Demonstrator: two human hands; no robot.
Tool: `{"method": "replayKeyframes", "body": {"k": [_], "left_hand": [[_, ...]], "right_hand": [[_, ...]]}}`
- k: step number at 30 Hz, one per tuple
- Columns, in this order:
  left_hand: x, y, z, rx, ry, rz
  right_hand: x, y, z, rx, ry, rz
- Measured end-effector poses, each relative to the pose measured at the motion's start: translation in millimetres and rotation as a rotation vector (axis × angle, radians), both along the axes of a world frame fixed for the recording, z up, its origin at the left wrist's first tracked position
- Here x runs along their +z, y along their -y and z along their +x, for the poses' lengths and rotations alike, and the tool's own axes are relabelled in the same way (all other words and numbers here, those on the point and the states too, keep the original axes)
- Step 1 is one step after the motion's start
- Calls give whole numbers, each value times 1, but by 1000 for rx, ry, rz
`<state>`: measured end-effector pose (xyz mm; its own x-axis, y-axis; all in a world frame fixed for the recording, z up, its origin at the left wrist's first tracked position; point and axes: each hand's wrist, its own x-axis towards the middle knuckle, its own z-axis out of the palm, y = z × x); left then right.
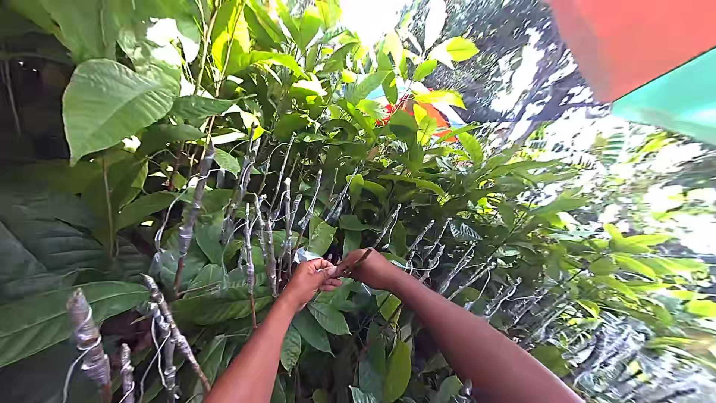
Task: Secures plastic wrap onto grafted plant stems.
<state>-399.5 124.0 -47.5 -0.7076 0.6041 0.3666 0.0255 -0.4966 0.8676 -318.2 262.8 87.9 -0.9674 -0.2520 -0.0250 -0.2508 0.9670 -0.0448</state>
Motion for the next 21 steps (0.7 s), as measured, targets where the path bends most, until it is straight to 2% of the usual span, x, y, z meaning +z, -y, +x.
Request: {"method": "replayKeyframes", "body": {"k": [5, 9, 12, 13, 17, 19, 21], "left_hand": [[-2, -3, 4, 59, -64, -18], [1, -6, 8, 252, -302, -153], [3, -9, 11, 339, -428, -220], [5, -11, 11, 348, -432, -237], [13, -14, 12, 307, -341, -281], [13, -20, 18, 226, -330, -268], [6, -28, 30, 145, -365, -206]], "right_hand": [[-2, 0, 1, -97, 25, -65], [-5, 0, 3, -306, 82, -196], [-12, 1, 20, -410, 42, -286], [-14, 6, 30, -404, 9, -238], [-28, 63, 88, -215, 16, 252], [-24, 83, 95, -131, 108, 287], [2, 88, 80, -142, 203, 190]]}}
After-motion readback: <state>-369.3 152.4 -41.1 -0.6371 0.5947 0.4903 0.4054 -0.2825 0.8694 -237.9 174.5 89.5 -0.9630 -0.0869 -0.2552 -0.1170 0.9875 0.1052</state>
